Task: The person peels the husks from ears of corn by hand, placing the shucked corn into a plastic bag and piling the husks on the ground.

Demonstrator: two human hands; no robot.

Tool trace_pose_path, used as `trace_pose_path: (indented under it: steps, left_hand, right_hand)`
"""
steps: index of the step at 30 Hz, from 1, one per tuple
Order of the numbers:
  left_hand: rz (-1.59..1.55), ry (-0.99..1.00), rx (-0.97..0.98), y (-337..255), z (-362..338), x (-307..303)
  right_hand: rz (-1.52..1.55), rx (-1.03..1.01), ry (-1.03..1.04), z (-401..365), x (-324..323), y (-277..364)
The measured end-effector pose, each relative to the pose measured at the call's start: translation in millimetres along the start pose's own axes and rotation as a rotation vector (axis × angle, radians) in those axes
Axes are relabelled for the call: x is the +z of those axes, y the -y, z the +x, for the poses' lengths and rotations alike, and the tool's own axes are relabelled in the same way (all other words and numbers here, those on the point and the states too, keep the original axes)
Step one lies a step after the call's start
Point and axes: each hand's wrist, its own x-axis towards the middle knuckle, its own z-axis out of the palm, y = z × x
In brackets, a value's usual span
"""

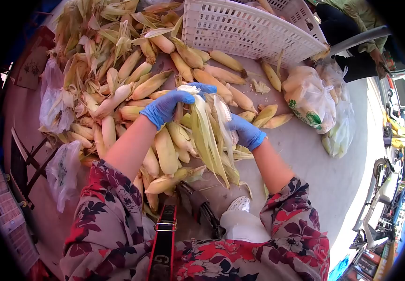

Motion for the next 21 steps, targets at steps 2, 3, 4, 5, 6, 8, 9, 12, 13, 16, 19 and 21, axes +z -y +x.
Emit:
trace_pose_path:
  steps: [2,3,4,5,6,8,9,12,13,16,19,21]
  left_hand:
    - [-0.024,0.025,0.083,24,11,6]
    - [-0.063,-0.047,0.094,23,13,25]
    - [-0.260,-0.254,0.141,33,20,31]
    - [-0.457,-0.461,0.184,42,23,35]
    - [-0.755,-0.472,0.169,44,26,36]
    - [-0.848,-0.473,0.251,62,31,28]
    - [-0.834,-0.432,0.269,71,29,19]
    - [-0.343,-0.219,-0.378,47,8,49]
    - [-0.011,-0.266,-0.446,40,-5,66]
    - [0.667,-0.103,-0.541,43,-40,39]
    - [0.743,-0.307,-0.616,16,-93,24]
    - [0.698,-0.403,-0.524,-7,-141,20]
  right_hand:
    - [-0.037,0.077,0.075,1,12,5]
    - [-0.185,-0.022,0.043,4,15,-1]
    - [-0.134,0.037,0.032,15,-4,-20]
    - [-0.081,0.098,0.019,25,-21,-38]
    - [-0.292,-0.243,-0.051,9,4,-34]
    - [0.171,-0.276,-0.192,12,12,-48]
    - [0.399,-0.275,-0.343,20,2,-60]
    - [0.385,0.042,-0.374,27,-66,-53]
    - [0.073,0.229,-0.488,6,-44,-19]
    - [-0.243,0.332,-0.316,3,-41,34]
    - [-0.104,-0.109,-0.123,17,-38,157]
    - [0.030,-0.466,-0.133,13,-19,226]
